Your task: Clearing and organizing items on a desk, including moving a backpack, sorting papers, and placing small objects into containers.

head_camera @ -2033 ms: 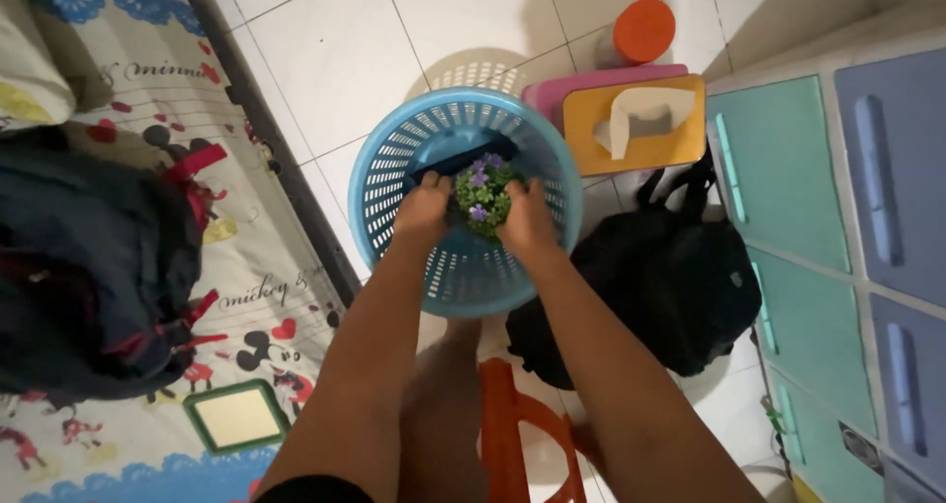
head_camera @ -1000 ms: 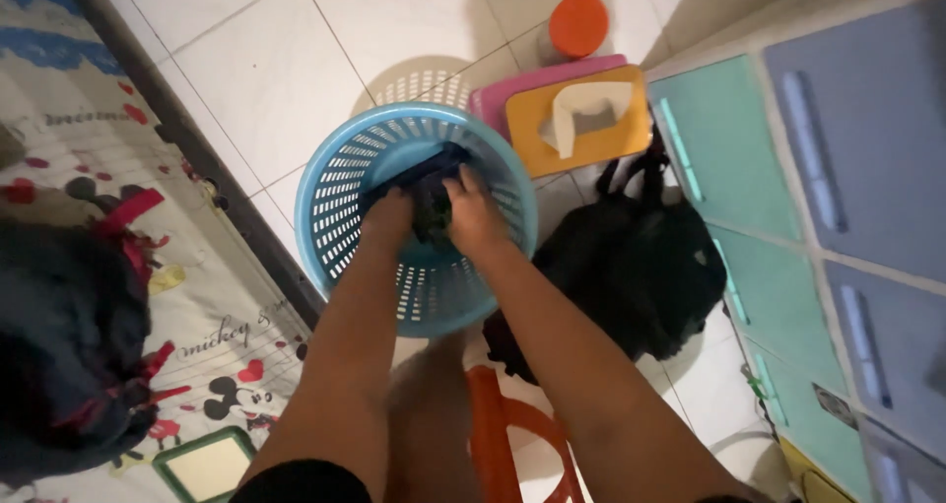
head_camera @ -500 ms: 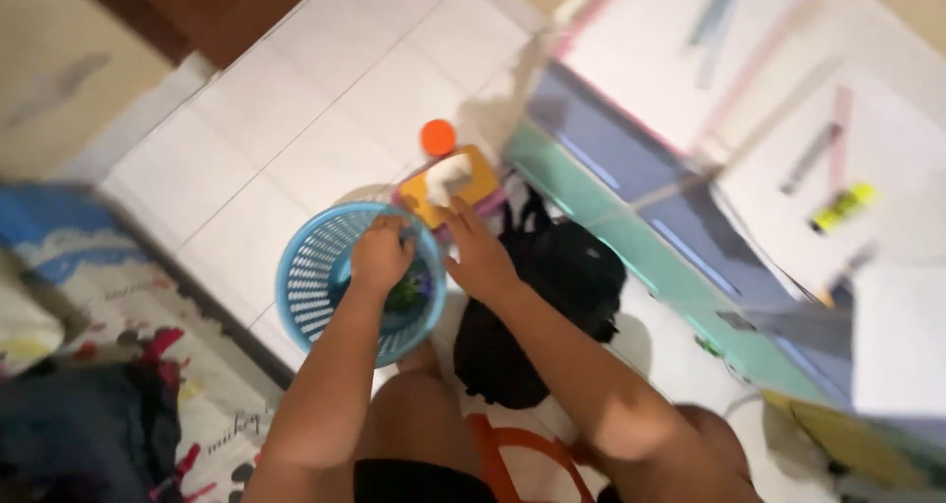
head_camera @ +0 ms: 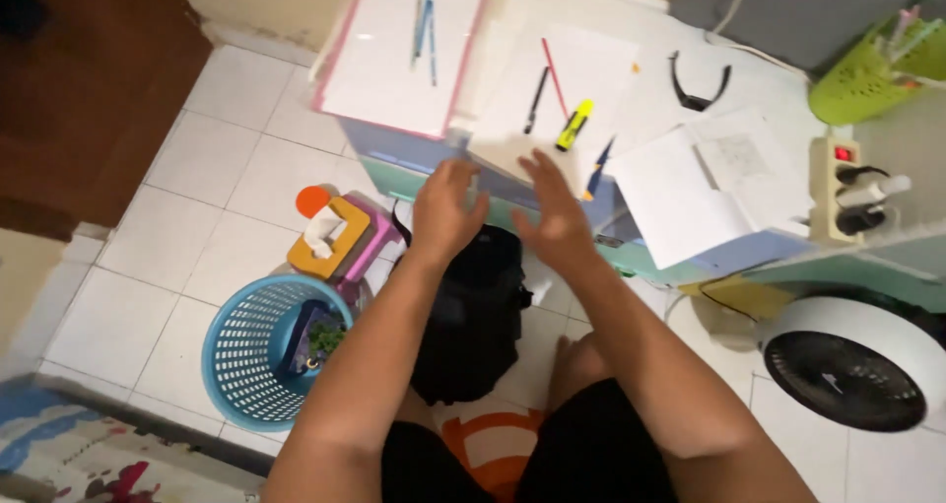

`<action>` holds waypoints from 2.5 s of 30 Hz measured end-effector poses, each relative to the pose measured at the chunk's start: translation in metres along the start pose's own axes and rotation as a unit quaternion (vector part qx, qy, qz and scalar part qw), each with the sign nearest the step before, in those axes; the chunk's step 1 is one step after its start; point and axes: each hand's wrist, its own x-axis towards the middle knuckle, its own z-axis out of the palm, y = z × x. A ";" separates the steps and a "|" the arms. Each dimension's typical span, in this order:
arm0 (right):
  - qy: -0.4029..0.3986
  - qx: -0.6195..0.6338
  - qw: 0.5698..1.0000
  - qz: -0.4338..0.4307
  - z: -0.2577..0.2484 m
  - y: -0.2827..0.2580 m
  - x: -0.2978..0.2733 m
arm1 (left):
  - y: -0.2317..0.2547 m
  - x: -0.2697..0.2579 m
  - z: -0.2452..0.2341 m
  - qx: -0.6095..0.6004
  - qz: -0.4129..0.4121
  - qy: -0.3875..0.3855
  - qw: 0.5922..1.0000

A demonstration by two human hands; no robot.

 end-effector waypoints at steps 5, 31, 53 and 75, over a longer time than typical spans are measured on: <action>0.062 -0.090 0.994 -0.007 -0.041 0.069 -0.010 | 0.064 0.058 0.036 0.012 -0.033 -0.088 0.996; -0.078 -0.282 0.896 0.335 -0.185 0.230 -0.054 | 0.225 0.147 0.229 0.076 0.060 -0.354 0.930; -0.072 -0.161 0.918 0.354 -0.194 0.220 -0.050 | 0.221 0.154 0.263 0.010 -0.051 -0.321 0.946; -0.085 -0.131 0.933 0.324 -0.197 0.217 -0.061 | 0.249 0.145 0.217 -0.190 -0.108 -0.345 0.913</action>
